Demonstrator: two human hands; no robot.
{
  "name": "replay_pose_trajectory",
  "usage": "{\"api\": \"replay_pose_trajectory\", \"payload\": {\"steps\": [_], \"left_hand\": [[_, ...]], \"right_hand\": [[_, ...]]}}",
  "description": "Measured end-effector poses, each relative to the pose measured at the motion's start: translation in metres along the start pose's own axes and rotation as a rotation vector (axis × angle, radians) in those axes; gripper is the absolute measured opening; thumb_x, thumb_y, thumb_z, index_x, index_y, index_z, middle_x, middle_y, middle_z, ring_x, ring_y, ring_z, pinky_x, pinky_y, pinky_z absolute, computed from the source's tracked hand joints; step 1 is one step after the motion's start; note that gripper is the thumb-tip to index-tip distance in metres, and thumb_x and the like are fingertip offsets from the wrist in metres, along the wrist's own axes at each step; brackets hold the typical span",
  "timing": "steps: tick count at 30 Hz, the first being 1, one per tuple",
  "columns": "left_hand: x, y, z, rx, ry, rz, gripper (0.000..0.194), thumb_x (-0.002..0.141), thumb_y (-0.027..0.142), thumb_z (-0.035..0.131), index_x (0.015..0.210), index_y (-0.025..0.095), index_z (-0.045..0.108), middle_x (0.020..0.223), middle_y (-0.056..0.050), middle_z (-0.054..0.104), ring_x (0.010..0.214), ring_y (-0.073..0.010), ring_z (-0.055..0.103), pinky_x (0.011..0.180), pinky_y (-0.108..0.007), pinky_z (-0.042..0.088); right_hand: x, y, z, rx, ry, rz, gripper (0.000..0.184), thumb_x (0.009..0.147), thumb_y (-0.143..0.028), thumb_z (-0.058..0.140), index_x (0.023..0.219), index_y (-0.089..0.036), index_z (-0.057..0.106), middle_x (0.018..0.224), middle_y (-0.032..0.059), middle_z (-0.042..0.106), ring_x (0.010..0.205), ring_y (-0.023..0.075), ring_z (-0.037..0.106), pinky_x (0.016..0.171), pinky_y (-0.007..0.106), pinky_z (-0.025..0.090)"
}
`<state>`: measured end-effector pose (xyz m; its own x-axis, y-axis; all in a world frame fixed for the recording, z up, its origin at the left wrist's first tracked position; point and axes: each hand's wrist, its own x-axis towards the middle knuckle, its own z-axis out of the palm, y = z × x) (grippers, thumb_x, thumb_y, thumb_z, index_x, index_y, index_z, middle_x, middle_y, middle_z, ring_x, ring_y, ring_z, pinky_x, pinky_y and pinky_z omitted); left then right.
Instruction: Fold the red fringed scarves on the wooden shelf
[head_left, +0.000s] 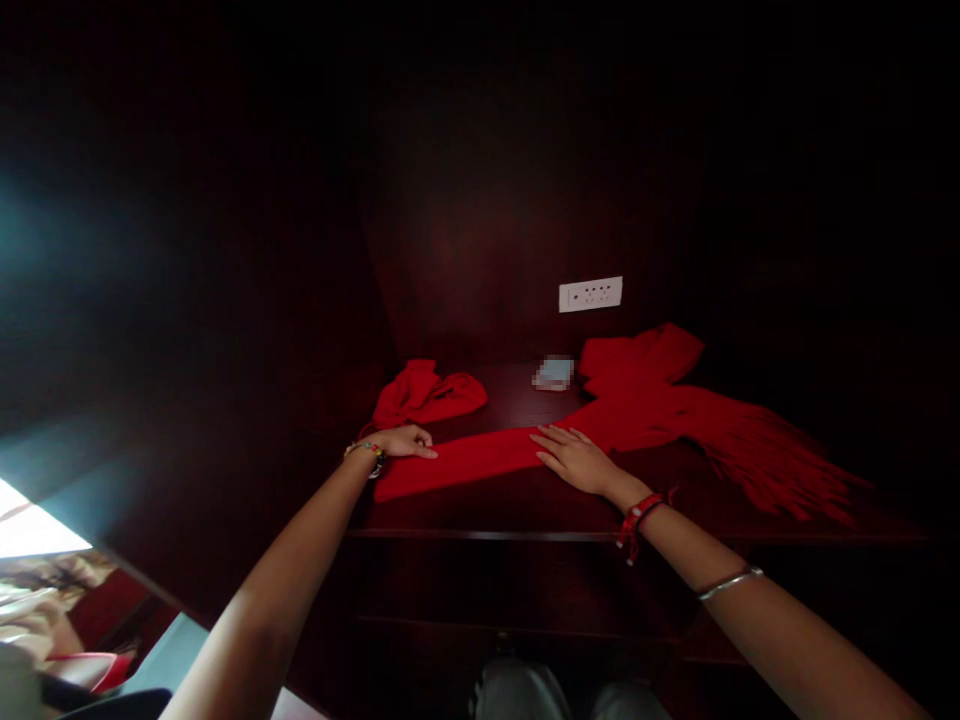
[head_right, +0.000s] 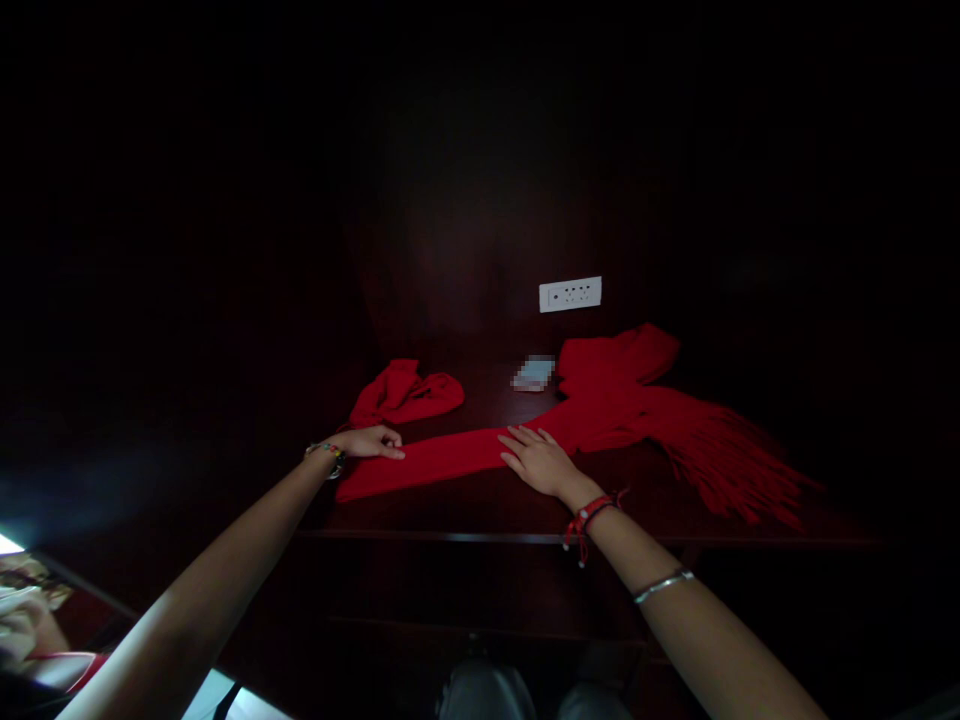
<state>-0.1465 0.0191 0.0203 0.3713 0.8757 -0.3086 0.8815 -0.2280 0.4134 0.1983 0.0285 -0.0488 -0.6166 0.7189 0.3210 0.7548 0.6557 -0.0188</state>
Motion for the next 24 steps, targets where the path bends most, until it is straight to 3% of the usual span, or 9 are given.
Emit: {"api": "replay_pose_trajectory", "payload": {"steps": [2,4,6,10,14,17,20,24], "left_hand": [[-0.01,-0.007,-0.002,-0.078,0.03,0.001,0.047,0.07,0.061,0.045,0.07,0.016,0.058,0.067,0.001,0.053,0.065,-0.0124,0.044,0.06,-0.021,0.032],[-0.018,-0.013,-0.004,-0.172,0.135,0.01,0.051,0.074,0.061,0.036,0.074,0.016,0.059,0.072,-0.001,0.056,0.069,-0.0131,0.046,0.064,-0.022,0.034],[-0.023,-0.017,-0.007,-0.191,0.197,-0.009,0.049,0.071,0.061,0.041,0.075,0.016,0.059,0.074,-0.001,0.058,0.071,-0.0132,0.048,0.067,-0.022,0.035],[-0.031,-0.023,-0.012,-0.058,0.154,-0.214,0.041,0.054,0.055,0.06,0.066,0.016,0.059,0.066,-0.001,0.058,0.066,-0.014,0.049,0.061,-0.022,0.035],[-0.046,-0.023,-0.012,-0.182,0.104,-0.422,0.044,0.056,0.058,0.058,0.066,0.016,0.058,0.063,-0.002,0.058,0.059,-0.0144,0.05,0.053,-0.023,0.034],[-0.057,-0.017,-0.008,-0.334,0.083,-0.435,0.043,0.055,0.051,0.062,0.083,0.019,0.059,0.07,-0.001,0.059,0.06,-0.0125,0.05,0.051,-0.02,0.033],[-0.062,-0.008,-0.004,-0.431,0.133,-0.389,0.054,0.053,0.038,0.066,0.104,0.026,0.054,0.089,0.0,0.06,0.068,-0.0109,0.051,0.053,-0.018,0.034],[-0.063,-0.004,-0.001,-0.437,0.143,-0.348,0.052,0.052,0.031,0.065,0.103,0.026,0.055,0.098,0.0,0.059,0.076,-0.0124,0.052,0.054,-0.017,0.034]], "right_hand": [[0.0,0.0,0.001,-0.001,0.001,0.007,0.048,0.089,-0.042,0.023,0.128,-0.02,0.041,0.133,0.0088,0.038,0.122,0.0227,0.033,0.099,0.041,0.026],[0.0,0.0,0.001,-0.003,0.003,0.007,0.048,0.089,-0.042,0.024,0.128,-0.02,0.04,0.133,0.009,0.038,0.122,0.0226,0.033,0.099,0.041,0.026],[0.0,0.0,0.001,-0.01,0.002,0.003,0.048,0.089,-0.041,0.024,0.128,-0.02,0.041,0.133,0.0095,0.039,0.122,0.023,0.034,0.099,0.041,0.026],[0.0,0.0,-0.001,-0.009,0.002,0.004,0.048,0.089,-0.041,0.024,0.127,-0.019,0.042,0.133,0.0099,0.039,0.121,0.0233,0.035,0.099,0.041,0.026],[-0.001,0.0,-0.002,0.008,-0.002,0.011,0.048,0.089,-0.042,0.023,0.128,-0.02,0.041,0.133,0.0096,0.038,0.122,0.0225,0.034,0.099,0.041,0.026],[-0.001,0.0,-0.001,0.008,-0.012,0.009,0.048,0.089,-0.041,0.024,0.128,-0.019,0.041,0.133,0.0095,0.038,0.122,0.0222,0.034,0.099,0.041,0.025],[-0.001,0.001,0.0,0.01,-0.012,0.012,0.047,0.089,-0.041,0.024,0.128,-0.02,0.041,0.133,0.009,0.039,0.122,0.0215,0.034,0.099,0.041,0.026],[-0.001,0.001,0.001,0.002,-0.007,0.008,0.046,0.089,-0.04,0.025,0.127,-0.021,0.041,0.133,0.0087,0.039,0.121,0.0212,0.035,0.099,0.041,0.026]]}}
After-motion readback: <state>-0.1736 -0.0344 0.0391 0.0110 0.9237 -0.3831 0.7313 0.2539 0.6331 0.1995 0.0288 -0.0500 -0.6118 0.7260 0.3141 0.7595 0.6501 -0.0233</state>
